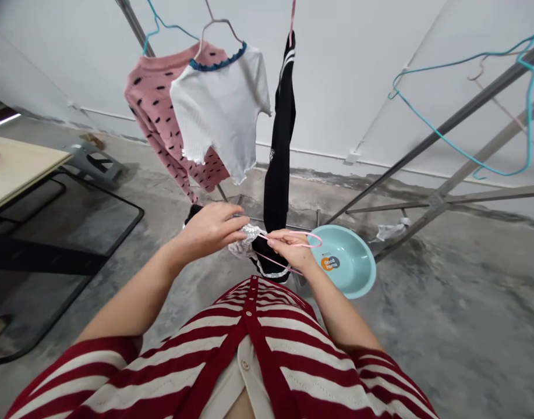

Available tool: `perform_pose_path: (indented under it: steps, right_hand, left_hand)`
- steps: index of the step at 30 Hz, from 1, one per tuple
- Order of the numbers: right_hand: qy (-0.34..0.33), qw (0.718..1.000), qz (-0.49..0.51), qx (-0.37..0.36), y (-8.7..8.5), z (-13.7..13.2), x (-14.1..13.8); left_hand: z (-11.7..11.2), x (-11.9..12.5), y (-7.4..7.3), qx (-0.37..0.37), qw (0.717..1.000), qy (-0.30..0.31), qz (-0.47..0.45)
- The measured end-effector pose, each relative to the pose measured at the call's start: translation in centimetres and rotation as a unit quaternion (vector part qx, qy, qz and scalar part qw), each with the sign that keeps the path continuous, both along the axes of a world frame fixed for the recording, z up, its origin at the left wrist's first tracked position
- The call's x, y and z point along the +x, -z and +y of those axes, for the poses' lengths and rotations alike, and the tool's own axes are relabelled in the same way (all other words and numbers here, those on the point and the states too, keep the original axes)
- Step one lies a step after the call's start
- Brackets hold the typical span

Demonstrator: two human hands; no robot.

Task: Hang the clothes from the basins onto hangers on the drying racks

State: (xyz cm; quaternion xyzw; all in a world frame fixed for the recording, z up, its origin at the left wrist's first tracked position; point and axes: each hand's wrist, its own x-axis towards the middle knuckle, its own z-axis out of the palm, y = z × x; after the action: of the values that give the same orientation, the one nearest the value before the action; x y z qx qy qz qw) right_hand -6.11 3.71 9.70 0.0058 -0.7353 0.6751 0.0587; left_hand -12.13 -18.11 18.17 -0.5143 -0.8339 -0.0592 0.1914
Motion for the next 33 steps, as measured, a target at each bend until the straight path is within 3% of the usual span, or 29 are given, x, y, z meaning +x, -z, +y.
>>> perform_pose_path:
  steps: [3, 5, 9, 11, 13, 15, 17, 19, 23, 28, 33]
  right_hand:
    - [-0.081, 0.997, -0.003, -0.012, -1.4, 0.7, -0.4]
    - [-0.106, 0.994, 0.001, -0.037, -1.5, 2.7, -1.1]
    - [0.064, 0.995, -0.023, -0.073, 1.5, 8.0, -2.3]
    - [0.075, 0.991, -0.1, -0.054, 3.8, 8.7, -2.4]
    - [0.001, 0.987, -0.159, -0.037, 5.7, 7.1, -2.3]
    - [-0.079, 0.984, -0.156, -0.034, 6.9, 3.9, -2.5]
    - [-0.096, 0.986, -0.13, -0.052, 7.6, 0.7, -3.2]
    - [-0.063, 0.986, -0.129, -0.085, 8.2, -1.3, -3.9]
    - [0.017, 0.975, -0.17, -0.145, 9.0, -1.2, -5.1]
    - [0.059, 0.947, -0.201, -0.242, 8.2, 0.0, -6.3]
    - [0.095, 0.935, -0.181, -0.291, 6.1, 0.2, -6.7]
  left_hand:
    - [0.7, -0.7, -0.8, -0.097, 0.993, 0.041, -0.05]
    - [0.8, -0.8, -1.2, -0.097, 0.991, 0.04, -0.083]
    - [-0.4, -0.7, -3.0, -0.01, 0.993, 0.002, -0.115]
    - [-1.0, -0.4, -4.0, 0.021, 0.992, -0.015, -0.122]
    - [-1.2, -0.1, -4.9, 0.029, 0.99, -0.022, -0.134]
    - [-1.4, 0.2, -5.6, 0.029, 0.989, -0.023, -0.143]
    - [-1.9, 0.4, -5.9, 0.039, 0.989, -0.025, -0.142]
    - [-3.0, 0.3, -5.9, 0.069, 0.989, -0.036, -0.128]
    - [-6.8, -0.2, -4.3, 0.114, 0.978, -0.125, -0.118]
    - [-9.8, -0.4, -0.2, 0.175, 0.944, -0.254, -0.115]
    - [-9.9, 0.8, 2.1, 0.191, 0.935, -0.266, -0.133]
